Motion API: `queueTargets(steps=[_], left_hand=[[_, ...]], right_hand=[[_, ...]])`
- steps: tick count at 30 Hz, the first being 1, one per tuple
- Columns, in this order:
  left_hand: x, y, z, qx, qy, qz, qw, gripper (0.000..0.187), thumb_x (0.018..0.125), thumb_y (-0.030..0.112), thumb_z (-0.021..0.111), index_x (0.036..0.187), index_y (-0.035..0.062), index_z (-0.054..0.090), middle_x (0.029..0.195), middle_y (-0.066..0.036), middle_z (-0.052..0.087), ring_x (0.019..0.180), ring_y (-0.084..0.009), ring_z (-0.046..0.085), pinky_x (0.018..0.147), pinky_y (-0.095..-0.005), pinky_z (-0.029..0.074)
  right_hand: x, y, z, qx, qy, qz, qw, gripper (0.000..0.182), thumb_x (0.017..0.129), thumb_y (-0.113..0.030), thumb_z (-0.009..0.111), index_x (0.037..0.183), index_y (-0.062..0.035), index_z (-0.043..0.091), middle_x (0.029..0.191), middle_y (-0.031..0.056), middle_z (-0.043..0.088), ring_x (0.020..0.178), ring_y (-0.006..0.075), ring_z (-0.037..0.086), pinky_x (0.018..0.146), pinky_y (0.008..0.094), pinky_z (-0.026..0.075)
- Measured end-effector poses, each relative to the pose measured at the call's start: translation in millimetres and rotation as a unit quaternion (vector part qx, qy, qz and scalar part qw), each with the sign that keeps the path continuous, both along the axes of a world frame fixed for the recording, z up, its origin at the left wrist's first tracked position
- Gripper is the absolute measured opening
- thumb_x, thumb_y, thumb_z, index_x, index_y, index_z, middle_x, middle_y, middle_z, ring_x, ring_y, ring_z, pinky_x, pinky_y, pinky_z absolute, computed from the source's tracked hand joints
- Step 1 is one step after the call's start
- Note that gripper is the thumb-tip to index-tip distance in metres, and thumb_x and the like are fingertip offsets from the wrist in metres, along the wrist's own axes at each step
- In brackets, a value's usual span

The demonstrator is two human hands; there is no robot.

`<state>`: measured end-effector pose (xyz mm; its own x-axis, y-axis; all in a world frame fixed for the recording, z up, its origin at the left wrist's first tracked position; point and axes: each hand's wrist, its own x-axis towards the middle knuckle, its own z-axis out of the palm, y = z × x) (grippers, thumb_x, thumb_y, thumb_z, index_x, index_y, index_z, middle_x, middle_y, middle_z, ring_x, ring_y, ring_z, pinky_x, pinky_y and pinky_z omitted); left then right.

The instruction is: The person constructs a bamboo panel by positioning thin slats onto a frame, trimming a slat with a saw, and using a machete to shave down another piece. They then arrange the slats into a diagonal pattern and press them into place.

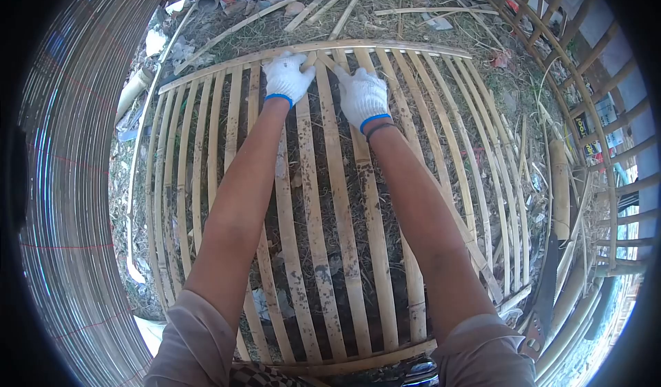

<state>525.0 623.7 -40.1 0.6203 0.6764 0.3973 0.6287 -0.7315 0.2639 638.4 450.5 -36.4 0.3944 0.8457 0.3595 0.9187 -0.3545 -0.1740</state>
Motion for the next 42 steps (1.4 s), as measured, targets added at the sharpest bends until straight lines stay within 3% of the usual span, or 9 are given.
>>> queueTargets(steps=[2, 8, 11, 15, 18, 24, 30, 42], left_hand=[[2.0, 4.4, -3.3, 0.003, 0.001, -0.010, 1.000, 0.037, 0.087, 0.042, 0.070, 0.110, 0.0141, 0.078, 0.117, -0.015, 0.071, 0.112, -0.0367, 0.067, 0.101, -0.0552, 0.045], [13.3, 17.7, -14.3, -0.005, 0.006, -0.022, 1.000, 0.037, 0.086, 0.043, 0.069, 0.105, 0.0124, 0.078, 0.109, -0.017, 0.073, 0.105, -0.0363, 0.070, 0.097, -0.0547, 0.047], [13.7, 15.3, -13.0, 0.000, 0.000, -0.024, 1.000, 0.037, 0.086, 0.042, 0.068, 0.103, 0.0101, 0.078, 0.110, -0.019, 0.073, 0.106, -0.0385, 0.070, 0.096, -0.0545, 0.048], [14.7, 17.6, -9.1, -0.001, -0.006, -0.044, 0.999, 0.038, 0.086, 0.040, 0.068, 0.100, 0.0062, 0.077, 0.107, -0.022, 0.072, 0.104, -0.0422, 0.069, 0.094, -0.0544, 0.052], [15.2, 16.5, -9.2, 0.000, -0.011, -0.051, 0.999, 0.036, 0.086, 0.040, 0.069, 0.098, 0.0072, 0.077, 0.105, -0.022, 0.073, 0.102, -0.0421, 0.069, 0.093, -0.0534, 0.053], [16.6, 19.1, -7.2, -0.031, -0.005, -0.051, 0.998, 0.032, 0.085, 0.038, 0.067, 0.096, 0.0091, 0.077, 0.109, -0.018, 0.073, 0.106, -0.0397, 0.069, 0.097, -0.0536, 0.050], [15.4, 17.2, -3.6, -0.041, -0.003, -0.050, 0.998, 0.031, 0.086, 0.036, 0.067, 0.095, 0.0080, 0.077, 0.108, -0.020, 0.073, 0.105, -0.0407, 0.069, 0.098, -0.0532, 0.050], [17.1, 17.1, -5.2, -0.020, -0.026, -0.053, 0.998, 0.032, 0.087, 0.036, 0.067, 0.097, 0.0078, 0.078, 0.107, -0.021, 0.073, 0.106, -0.0402, 0.069, 0.099, -0.0534, 0.051]], right_hand=[[7.9, 8.5, -6.2, -0.010, 0.003, 0.006, 1.000, 0.040, 0.103, -0.023, 0.056, 0.143, -0.0217, 0.062, 0.100, 0.0199, 0.067, 0.093, 0.0404, 0.069, 0.083, 0.0528, 0.055], [6.8, 11.9, -1.4, 0.014, -0.028, 0.023, 0.999, 0.024, 0.099, -0.017, 0.058, 0.120, -0.0128, 0.067, 0.093, 0.0182, 0.071, 0.089, 0.0377, 0.073, 0.076, 0.0502, 0.058], [12.1, 22.3, -10.3, 0.004, -0.059, 0.004, 0.998, 0.037, 0.102, -0.025, 0.059, 0.137, -0.0157, 0.064, 0.092, 0.0151, 0.071, 0.087, 0.0360, 0.073, 0.076, 0.0515, 0.057], [14.9, 30.8, -8.4, -0.013, -0.058, 0.003, 0.998, 0.036, 0.100, -0.027, 0.062, 0.134, -0.0150, 0.066, 0.089, 0.0148, 0.073, 0.083, 0.0358, 0.074, 0.070, 0.0512, 0.058], [16.3, 27.5, -5.1, 0.005, -0.047, 0.027, 0.999, 0.026, 0.100, -0.023, 0.058, 0.119, -0.0110, 0.069, 0.090, 0.0156, 0.075, 0.085, 0.0350, 0.075, 0.071, 0.0512, 0.058], [21.4, 30.0, -13.5, 0.063, -0.042, 0.034, 0.997, 0.033, 0.099, -0.030, 0.064, 0.129, -0.0191, 0.071, 0.082, 0.0130, 0.070, 0.077, 0.0351, 0.072, 0.069, 0.0508, 0.057], [21.1, 28.7, -14.0, 0.072, -0.048, 0.035, 0.996, 0.032, 0.099, -0.031, 0.064, 0.128, -0.0210, 0.072, 0.082, 0.0124, 0.071, 0.078, 0.0346, 0.072, 0.069, 0.0498, 0.057], [17.1, 29.4, -11.8, 0.086, -0.025, 0.018, 0.996, 0.024, 0.097, -0.031, 0.064, 0.116, -0.0184, 0.073, 0.084, 0.0134, 0.074, 0.080, 0.0355, 0.074, 0.071, 0.0515, 0.058]])
